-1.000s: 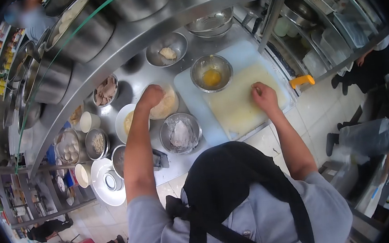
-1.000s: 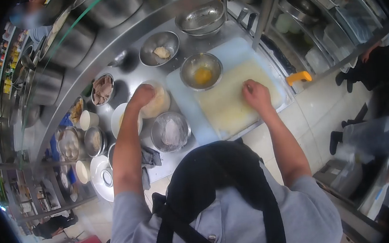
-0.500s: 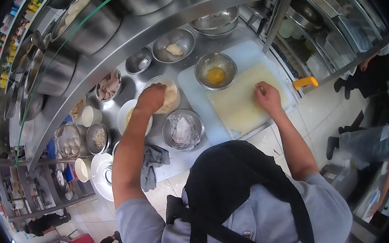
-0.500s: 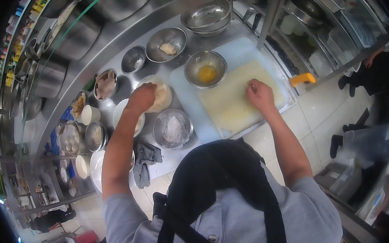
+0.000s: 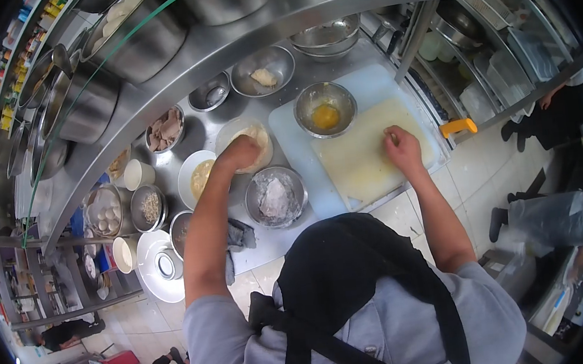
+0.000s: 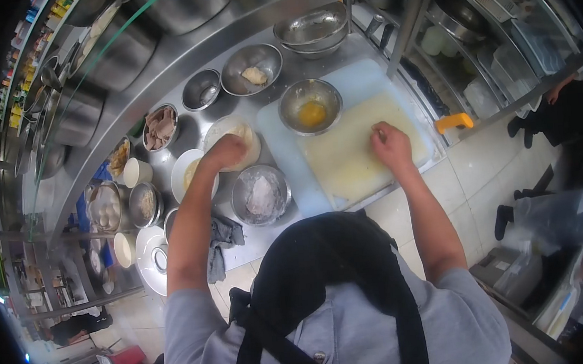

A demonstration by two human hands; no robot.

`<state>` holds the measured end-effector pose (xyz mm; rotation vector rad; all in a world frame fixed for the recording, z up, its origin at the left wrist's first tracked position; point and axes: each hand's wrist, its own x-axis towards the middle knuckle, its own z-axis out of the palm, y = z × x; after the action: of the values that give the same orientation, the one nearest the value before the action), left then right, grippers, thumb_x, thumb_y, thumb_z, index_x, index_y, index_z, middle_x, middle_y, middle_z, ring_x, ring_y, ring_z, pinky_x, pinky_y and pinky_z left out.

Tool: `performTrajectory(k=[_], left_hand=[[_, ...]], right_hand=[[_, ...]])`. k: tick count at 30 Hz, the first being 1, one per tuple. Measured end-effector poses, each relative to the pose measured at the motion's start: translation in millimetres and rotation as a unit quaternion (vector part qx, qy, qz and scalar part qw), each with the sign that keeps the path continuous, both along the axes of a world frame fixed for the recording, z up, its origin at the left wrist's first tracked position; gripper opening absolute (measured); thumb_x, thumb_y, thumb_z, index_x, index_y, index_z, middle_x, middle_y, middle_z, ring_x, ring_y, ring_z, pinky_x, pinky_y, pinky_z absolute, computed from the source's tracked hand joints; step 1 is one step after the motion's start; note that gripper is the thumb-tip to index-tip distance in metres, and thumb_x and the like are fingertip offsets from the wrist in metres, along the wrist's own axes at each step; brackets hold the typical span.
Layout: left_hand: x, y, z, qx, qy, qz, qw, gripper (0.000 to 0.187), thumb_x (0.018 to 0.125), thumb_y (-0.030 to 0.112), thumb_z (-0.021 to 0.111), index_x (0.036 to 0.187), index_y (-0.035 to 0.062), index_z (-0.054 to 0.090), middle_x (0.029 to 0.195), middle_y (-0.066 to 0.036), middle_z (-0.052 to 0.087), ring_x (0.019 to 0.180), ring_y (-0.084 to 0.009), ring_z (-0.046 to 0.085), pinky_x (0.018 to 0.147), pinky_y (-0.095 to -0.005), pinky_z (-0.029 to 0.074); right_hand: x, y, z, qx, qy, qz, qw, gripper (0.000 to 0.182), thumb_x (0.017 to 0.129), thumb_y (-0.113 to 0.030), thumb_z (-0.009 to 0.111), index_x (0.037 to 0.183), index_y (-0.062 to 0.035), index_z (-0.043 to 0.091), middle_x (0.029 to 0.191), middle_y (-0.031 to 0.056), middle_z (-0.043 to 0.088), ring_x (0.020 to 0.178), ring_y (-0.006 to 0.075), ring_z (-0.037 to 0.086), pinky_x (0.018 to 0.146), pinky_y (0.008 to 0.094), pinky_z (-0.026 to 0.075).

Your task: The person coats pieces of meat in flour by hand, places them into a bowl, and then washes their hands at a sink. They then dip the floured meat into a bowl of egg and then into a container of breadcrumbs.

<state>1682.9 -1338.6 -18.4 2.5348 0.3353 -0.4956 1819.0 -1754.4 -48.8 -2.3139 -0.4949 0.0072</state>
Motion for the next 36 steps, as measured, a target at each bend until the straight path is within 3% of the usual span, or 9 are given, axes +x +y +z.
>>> performTrajectory(k=[2,4,7,15,18,27,29,33,36], left_hand=[[4,-9,14,-0.048,-0.003,0.083,0.995,0.024,0.083,0.017,0.054,0.083,-0.0037,0.065,0.094,-0.025,0.066,0.091,-0.0376,0.065,0.086,-0.0426,0.049],[3,-13,28,0.089,-0.152,0.174,0.969,0.024,0.082,0.016,0.055,0.091,-0.0039,0.064,0.098,-0.024,0.066,0.097,-0.0367,0.065,0.09,-0.042,0.049],[1,-4,-16,0.261,-0.083,0.083,0.958,0.028,0.083,0.016,0.055,0.1,-0.0049,0.061,0.101,-0.023,0.067,0.102,-0.0373,0.064,0.092,-0.0425,0.049],[1,10,28,0.158,-0.03,0.058,0.985,0.034,0.077,0.024,0.063,0.096,-0.0039,0.064,0.094,-0.022,0.068,0.09,-0.0301,0.068,0.081,-0.0414,0.053],[11,17,68,-0.071,-0.002,0.148,0.986,0.031,0.077,0.026,0.069,0.092,-0.0002,0.065,0.074,-0.009,0.064,0.064,-0.0176,0.064,0.056,-0.0311,0.051],[61,55,115,-0.171,-0.11,0.164,0.965,0.041,0.084,0.025,0.067,0.121,0.0076,0.06,0.101,-0.002,0.065,0.082,-0.0126,0.058,0.068,-0.0284,0.049],[32,23,111,-0.181,-0.159,0.258,0.935,0.04,0.084,0.026,0.068,0.119,0.0067,0.061,0.103,-0.003,0.067,0.08,-0.0131,0.06,0.07,-0.0283,0.049],[-6,20,59,-0.111,-0.214,0.145,0.96,0.04,0.08,0.027,0.072,0.108,-0.0006,0.064,0.101,-0.015,0.068,0.089,-0.0251,0.065,0.082,-0.0328,0.05],[-30,-6,53,-0.049,-0.206,0.172,0.962,0.037,0.081,0.026,0.07,0.108,0.0015,0.065,0.105,-0.018,0.067,0.1,-0.0313,0.064,0.089,-0.0365,0.049]], right_hand=[[5,1,-5,0.009,-0.014,0.0,1.0,0.021,0.084,-0.021,0.06,0.099,-0.0081,0.069,0.087,0.0172,0.069,0.08,0.0346,0.067,0.072,0.0394,0.052],[2,-2,-7,0.011,-0.02,0.001,1.0,0.021,0.084,-0.02,0.06,0.099,-0.0082,0.068,0.087,0.0172,0.069,0.08,0.0347,0.066,0.072,0.0395,0.052],[1,-1,-2,0.013,-0.015,0.008,1.0,0.02,0.084,-0.021,0.06,0.098,-0.0083,0.068,0.087,0.017,0.069,0.081,0.0346,0.067,0.072,0.0397,0.052],[3,-1,-7,0.007,-0.009,-0.005,1.0,0.021,0.085,-0.021,0.06,0.098,-0.0086,0.069,0.087,0.017,0.069,0.081,0.0345,0.067,0.073,0.0396,0.053],[1,-1,-4,0.013,-0.008,-0.008,1.0,0.02,0.085,-0.021,0.06,0.098,-0.0086,0.069,0.087,0.0168,0.069,0.081,0.0343,0.067,0.073,0.0394,0.053],[-18,17,26,0.037,0.048,0.013,0.998,0.022,0.084,-0.019,0.061,0.102,-0.0065,0.067,0.094,0.016,0.069,0.087,0.0338,0.066,0.078,0.0379,0.053],[-43,47,38,0.059,0.0,0.13,0.99,0.025,0.084,-0.019,0.062,0.106,-0.0068,0.066,0.1,0.0153,0.068,0.089,0.0343,0.066,0.078,0.0388,0.053],[-104,137,65,-0.058,0.0,0.505,0.861,0.025,0.078,-0.023,0.064,0.096,-0.0062,0.064,0.094,0.0139,0.068,0.084,0.0344,0.065,0.073,0.0424,0.053],[-136,190,38,-0.114,-0.078,0.592,0.794,0.024,0.076,-0.025,0.064,0.089,-0.0049,0.064,0.086,0.0143,0.068,0.081,0.0335,0.067,0.072,0.0439,0.053]])
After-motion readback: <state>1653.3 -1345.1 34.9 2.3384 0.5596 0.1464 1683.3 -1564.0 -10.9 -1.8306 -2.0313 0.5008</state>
